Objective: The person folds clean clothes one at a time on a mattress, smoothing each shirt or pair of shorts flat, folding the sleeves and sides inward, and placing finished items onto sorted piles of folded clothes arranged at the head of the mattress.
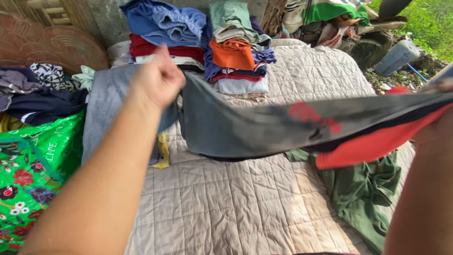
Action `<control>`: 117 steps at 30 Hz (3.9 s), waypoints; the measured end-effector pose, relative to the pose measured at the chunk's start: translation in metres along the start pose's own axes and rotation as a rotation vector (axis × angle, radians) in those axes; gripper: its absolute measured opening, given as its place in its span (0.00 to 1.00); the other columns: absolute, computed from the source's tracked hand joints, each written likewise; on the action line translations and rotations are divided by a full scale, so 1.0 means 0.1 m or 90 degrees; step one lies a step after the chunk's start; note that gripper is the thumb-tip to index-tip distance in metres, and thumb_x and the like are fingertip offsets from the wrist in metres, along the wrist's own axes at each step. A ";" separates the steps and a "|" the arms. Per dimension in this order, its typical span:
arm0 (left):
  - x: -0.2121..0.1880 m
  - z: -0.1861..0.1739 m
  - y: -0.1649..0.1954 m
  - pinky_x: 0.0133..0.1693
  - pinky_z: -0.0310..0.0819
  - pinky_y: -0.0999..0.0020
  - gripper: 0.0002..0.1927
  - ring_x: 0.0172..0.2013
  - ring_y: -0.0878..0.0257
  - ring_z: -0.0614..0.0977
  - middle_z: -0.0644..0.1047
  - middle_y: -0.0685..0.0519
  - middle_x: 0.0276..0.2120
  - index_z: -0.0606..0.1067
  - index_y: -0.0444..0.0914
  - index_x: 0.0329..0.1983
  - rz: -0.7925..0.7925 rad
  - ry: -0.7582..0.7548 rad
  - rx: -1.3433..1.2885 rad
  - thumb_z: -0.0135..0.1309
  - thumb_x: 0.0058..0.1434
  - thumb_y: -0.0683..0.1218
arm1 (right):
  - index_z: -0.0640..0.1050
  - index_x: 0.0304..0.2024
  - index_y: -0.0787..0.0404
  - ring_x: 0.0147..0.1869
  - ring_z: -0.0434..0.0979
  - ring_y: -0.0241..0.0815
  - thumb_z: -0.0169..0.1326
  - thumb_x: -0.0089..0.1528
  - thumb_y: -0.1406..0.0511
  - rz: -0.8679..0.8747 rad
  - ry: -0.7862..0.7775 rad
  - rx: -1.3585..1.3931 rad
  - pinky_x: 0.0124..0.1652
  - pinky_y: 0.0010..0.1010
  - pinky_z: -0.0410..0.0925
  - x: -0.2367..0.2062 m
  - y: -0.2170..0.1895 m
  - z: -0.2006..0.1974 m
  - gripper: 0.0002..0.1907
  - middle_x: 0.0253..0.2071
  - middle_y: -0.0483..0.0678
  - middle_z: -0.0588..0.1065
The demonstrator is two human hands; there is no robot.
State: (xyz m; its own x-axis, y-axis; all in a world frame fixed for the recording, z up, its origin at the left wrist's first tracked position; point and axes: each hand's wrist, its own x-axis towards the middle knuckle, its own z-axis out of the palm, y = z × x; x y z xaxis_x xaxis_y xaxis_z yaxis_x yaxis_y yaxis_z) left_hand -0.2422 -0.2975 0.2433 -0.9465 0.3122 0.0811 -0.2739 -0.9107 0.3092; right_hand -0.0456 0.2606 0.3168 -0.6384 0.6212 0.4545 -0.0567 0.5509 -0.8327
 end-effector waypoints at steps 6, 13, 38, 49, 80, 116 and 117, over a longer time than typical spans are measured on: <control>-0.20 0.18 -0.19 0.20 0.62 0.70 0.11 0.22 0.71 0.69 0.70 0.59 0.30 0.71 0.42 0.44 0.342 0.210 0.637 0.50 0.59 0.37 | 0.84 0.36 0.56 0.43 0.77 0.42 0.54 0.62 0.58 0.016 -0.165 -0.363 0.44 0.31 0.66 -0.58 -0.60 -0.39 0.11 0.39 0.46 0.80; -1.72 -0.97 -2.77 0.53 0.71 0.55 0.40 0.42 0.53 0.80 0.80 0.48 0.42 0.73 0.39 0.56 -0.658 0.401 0.240 0.49 0.57 0.75 | 0.81 0.37 0.65 0.44 0.79 0.41 0.44 0.65 0.60 0.303 -0.911 0.231 0.50 0.31 0.70 -2.86 -0.49 0.66 0.18 0.36 0.47 0.80; -0.87 -1.41 -2.01 0.46 0.80 0.58 0.25 0.38 0.55 0.85 0.82 0.46 0.42 0.77 0.33 0.50 -0.355 0.208 0.295 0.44 0.70 0.59 | 0.76 0.54 0.73 0.54 0.73 0.38 0.57 0.73 0.61 0.061 -1.178 0.391 0.56 0.33 0.69 -1.28 -0.35 0.46 0.19 0.48 0.49 0.76; -0.09 0.60 -0.15 0.66 0.77 0.43 0.20 0.55 0.47 0.82 0.80 0.44 0.52 0.74 0.35 0.58 0.210 -0.122 0.111 0.46 0.70 0.51 | 0.69 0.65 0.59 0.69 0.70 0.48 0.56 0.71 0.56 -0.164 -0.397 0.624 0.72 0.50 0.62 0.58 -0.13 -0.10 0.24 0.64 0.49 0.70; -2.84 -0.87 -1.32 0.67 0.40 0.36 0.05 0.65 0.52 0.69 0.78 0.56 0.58 0.78 0.43 0.31 0.101 -0.024 1.526 0.62 0.50 0.43 | 0.77 0.48 0.67 0.42 0.83 0.42 0.53 0.63 0.64 0.546 -0.873 0.252 0.46 0.40 0.75 -0.71 2.03 -0.46 0.14 0.40 0.51 0.81; -3.98 -1.63 -0.55 0.49 0.77 0.60 0.33 0.44 0.57 0.86 0.87 0.45 0.45 0.79 0.34 0.54 -0.479 0.635 0.501 0.63 0.50 0.59 | 0.84 0.41 0.51 0.40 0.84 0.49 0.43 0.69 0.44 0.152 -0.535 -0.642 0.49 0.42 0.68 -1.37 2.74 -0.80 0.26 0.33 0.49 0.82; -4.06 -1.69 -0.59 0.50 0.77 0.60 0.33 0.45 0.56 0.87 0.88 0.44 0.45 0.79 0.33 0.53 -0.508 0.655 0.549 0.64 0.50 0.58 | 0.83 0.41 0.47 0.42 0.85 0.47 0.43 0.67 0.43 0.119 -0.547 -0.682 0.52 0.43 0.65 -1.50 2.79 -0.92 0.24 0.32 0.46 0.83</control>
State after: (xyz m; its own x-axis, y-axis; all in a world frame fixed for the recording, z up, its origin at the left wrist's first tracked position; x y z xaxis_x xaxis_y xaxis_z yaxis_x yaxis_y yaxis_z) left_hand 0.1299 -0.4165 0.0322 -0.4129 -0.0190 -0.9106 -0.9081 -0.0686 0.4132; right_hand 0.1045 0.3724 0.0458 -0.8606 0.4134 -0.2974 0.4424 0.8962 -0.0344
